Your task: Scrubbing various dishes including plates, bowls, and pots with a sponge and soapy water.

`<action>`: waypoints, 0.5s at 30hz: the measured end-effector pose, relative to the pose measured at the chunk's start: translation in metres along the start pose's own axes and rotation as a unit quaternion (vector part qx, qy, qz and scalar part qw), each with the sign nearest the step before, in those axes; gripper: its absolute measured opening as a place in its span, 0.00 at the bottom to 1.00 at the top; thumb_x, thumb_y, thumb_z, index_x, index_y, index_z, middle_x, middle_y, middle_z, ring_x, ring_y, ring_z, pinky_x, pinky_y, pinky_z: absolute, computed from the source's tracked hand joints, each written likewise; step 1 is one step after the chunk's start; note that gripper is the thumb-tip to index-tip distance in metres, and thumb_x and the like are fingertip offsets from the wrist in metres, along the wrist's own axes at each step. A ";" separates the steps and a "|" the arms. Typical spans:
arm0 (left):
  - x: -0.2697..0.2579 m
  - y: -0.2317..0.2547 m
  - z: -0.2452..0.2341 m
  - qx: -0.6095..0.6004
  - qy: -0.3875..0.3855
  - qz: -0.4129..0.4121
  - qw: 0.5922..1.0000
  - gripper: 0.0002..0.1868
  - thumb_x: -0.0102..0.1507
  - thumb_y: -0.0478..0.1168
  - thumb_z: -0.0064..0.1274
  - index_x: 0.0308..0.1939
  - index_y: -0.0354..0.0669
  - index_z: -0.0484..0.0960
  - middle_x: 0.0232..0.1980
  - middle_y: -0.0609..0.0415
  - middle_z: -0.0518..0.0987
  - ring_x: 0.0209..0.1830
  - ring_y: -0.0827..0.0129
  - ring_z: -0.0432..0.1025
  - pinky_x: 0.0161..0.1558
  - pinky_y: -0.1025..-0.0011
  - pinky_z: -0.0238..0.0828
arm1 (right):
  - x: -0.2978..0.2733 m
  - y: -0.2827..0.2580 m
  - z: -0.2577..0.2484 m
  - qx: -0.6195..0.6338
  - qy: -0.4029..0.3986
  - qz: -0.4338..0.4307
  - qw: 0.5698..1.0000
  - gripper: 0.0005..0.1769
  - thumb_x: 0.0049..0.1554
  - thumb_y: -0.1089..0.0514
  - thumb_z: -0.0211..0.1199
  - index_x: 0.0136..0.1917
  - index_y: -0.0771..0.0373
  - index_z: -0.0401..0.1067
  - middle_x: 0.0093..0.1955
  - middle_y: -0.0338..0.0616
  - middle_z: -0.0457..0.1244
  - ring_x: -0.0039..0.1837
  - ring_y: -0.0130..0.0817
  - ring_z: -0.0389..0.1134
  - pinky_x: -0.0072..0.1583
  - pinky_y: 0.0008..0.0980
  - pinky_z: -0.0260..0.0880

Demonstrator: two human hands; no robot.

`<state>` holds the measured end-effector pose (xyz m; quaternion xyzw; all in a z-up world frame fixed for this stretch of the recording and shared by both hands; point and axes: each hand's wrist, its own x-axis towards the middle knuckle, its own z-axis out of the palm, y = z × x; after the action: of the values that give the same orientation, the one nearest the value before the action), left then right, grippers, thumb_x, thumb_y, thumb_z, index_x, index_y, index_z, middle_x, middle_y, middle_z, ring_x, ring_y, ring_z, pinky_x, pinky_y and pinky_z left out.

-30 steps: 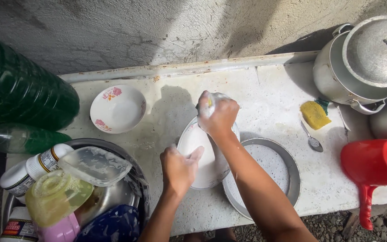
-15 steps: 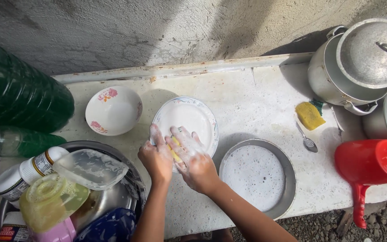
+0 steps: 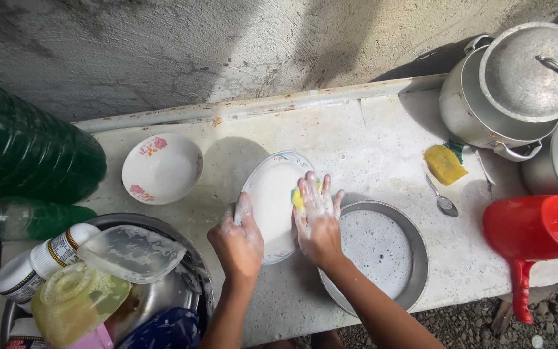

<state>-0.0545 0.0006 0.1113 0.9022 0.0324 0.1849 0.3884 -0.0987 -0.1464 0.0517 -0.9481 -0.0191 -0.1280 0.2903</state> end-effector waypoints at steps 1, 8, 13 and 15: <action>-0.005 0.006 0.002 -0.030 0.009 0.003 1.000 0.21 0.71 0.45 0.47 0.28 0.36 0.82 0.21 0.38 0.77 0.21 0.44 0.73 0.27 0.58 0.67 | 0.024 -0.001 -0.012 0.010 0.052 0.042 0.998 0.33 0.67 0.56 0.48 0.83 0.58 0.47 0.86 0.48 0.41 0.84 0.56 0.39 0.77 0.65 0.36; 0.017 -0.005 0.008 -0.023 -0.290 -0.166 0.942 0.26 0.60 0.54 0.60 0.36 0.29 0.79 0.29 0.36 0.80 0.36 0.46 0.82 0.32 0.57 0.77 | 0.116 0.019 -0.022 -0.094 0.197 -0.003 0.976 0.15 0.67 0.44 0.49 0.43 0.46 0.72 0.32 0.24 0.56 0.31 0.31 0.68 0.35 0.29 0.70; 0.028 0.021 0.017 -0.111 -0.326 -0.135 0.929 0.12 0.55 0.40 0.58 0.32 0.31 0.84 0.28 0.39 0.82 0.36 0.47 0.82 0.32 0.53 0.74 | 0.131 0.008 0.011 -0.103 0.218 -0.210 0.948 0.15 0.57 0.39 0.55 0.40 0.49 0.71 0.32 0.32 0.61 0.34 0.38 0.68 0.38 0.39 0.70; 0.020 0.028 0.007 -0.095 -0.274 -0.133 0.948 0.15 0.58 0.40 0.55 0.31 0.26 0.82 0.28 0.33 0.81 0.35 0.40 0.81 0.32 0.53 0.74 | 0.137 0.011 -0.008 -0.096 0.230 -0.192 0.949 0.16 0.57 0.41 0.57 0.39 0.53 0.73 0.30 0.38 0.65 0.33 0.44 0.70 0.38 0.43 0.71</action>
<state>-0.0360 -0.0198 0.1332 0.8645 0.0265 -0.1203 0.4873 0.0327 -0.1653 0.0869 -0.8948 -0.1207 -0.3971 0.1645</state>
